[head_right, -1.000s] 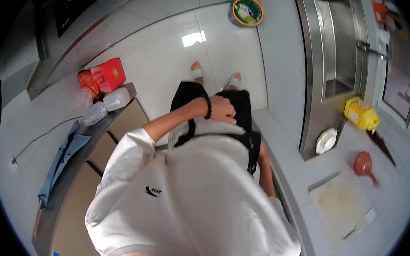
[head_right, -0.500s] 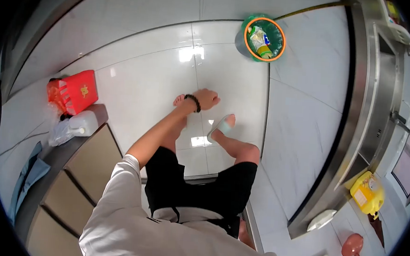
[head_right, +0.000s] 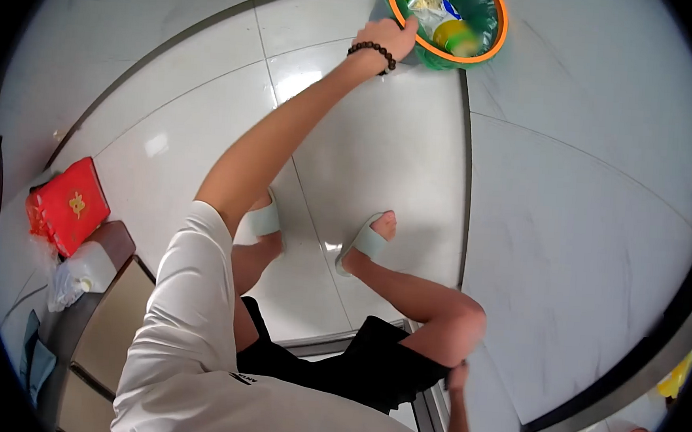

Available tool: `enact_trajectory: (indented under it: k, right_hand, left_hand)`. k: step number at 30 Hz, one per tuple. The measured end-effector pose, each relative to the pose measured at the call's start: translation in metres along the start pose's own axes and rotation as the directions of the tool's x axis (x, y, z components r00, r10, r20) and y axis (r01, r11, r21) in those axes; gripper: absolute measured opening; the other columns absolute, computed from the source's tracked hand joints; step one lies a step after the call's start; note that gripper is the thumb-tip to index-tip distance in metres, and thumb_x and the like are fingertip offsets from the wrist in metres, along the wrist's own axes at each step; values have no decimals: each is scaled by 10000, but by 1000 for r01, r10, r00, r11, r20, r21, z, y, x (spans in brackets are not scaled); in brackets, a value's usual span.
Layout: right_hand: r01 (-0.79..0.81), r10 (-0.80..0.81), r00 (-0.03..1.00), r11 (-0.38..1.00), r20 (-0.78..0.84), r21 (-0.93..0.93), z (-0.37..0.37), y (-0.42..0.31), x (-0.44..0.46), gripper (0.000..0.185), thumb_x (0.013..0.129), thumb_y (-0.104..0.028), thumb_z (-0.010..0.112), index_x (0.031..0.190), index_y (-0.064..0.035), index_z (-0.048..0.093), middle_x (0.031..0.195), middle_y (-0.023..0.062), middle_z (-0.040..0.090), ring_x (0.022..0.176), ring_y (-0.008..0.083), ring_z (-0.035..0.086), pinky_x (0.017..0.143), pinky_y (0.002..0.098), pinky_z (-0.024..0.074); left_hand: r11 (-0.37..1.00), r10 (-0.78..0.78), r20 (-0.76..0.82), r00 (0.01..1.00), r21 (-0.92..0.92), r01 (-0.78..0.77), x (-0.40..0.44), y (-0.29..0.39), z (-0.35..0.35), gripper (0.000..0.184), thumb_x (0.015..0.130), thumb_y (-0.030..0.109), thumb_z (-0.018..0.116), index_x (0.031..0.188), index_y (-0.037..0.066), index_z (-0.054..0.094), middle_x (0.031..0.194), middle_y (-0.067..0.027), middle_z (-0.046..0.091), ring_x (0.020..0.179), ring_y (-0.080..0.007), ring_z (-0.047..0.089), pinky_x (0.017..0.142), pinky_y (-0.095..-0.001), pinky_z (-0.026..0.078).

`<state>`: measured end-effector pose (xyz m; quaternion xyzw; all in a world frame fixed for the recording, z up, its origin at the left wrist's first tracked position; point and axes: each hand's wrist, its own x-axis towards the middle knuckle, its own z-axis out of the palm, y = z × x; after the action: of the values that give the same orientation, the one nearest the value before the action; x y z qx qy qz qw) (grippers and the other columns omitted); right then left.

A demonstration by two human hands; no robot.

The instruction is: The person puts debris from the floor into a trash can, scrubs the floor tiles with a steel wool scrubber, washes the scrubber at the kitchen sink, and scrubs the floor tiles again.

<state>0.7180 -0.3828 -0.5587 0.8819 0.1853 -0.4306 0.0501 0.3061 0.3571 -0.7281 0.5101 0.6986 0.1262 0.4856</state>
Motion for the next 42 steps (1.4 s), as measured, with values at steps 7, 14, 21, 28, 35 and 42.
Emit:
enact_trajectory:
  k: [7,14,21,28,35,42]
  right_hand:
    - [250,-250,968,968,35,17,2,-204,186,266,980,-279,565,889,-43,648,741,48,646,622,158,575,563,328,450]
    - [459,-450,858,888,247,22,73,-315,294,285,993,-262,536,891,-18,642,712,37,638,594,103,559,569,278,455]
    - [590,-533,747,807,397,-27,99,-424,258,160,935,-123,616,1056,-66,528,793,21,595,649,102,552,571,289,466]
    - [696,-482,610,705,629,-136,113,-463,277,381,860,-74,627,1149,-79,378,852,70,550,688,159,545,628,338,482]
    - [863,-647,494,444,581,-240,141,-514,300,392,812,-72,660,1120,-39,419,895,135,548,811,245,559,759,369,483]
    - [814,-721,558,380,411,-439,154,-541,307,372,855,-141,700,1127,1,492,1022,260,627,963,444,620,836,488,494]
  left_hand:
    - [977,128,69,989,160,-138,27,-2,-26,574,926,468,451,1011,-24,733,955,-212,747,828,-320,748,810,-435,604]
    - [893,243,105,964,363,-264,30,-48,-85,463,896,429,554,837,3,725,728,-114,744,632,-222,748,710,-330,619]
    - [993,-32,158,987,114,14,-67,-148,-179,398,985,245,550,933,-142,632,817,-210,727,660,-266,750,582,-368,659]
    - [838,-456,63,888,367,404,-129,-225,-285,349,1011,146,455,1228,-109,552,1026,-230,698,699,-263,743,587,-366,666]
    - [555,-571,-260,779,577,599,-146,-283,-363,264,909,31,500,1111,-115,586,911,-232,708,677,-319,748,574,-396,650]
    - [284,-122,-464,878,831,478,-144,-282,-387,310,983,226,503,1033,-27,675,944,-235,720,811,-349,738,705,-446,590]
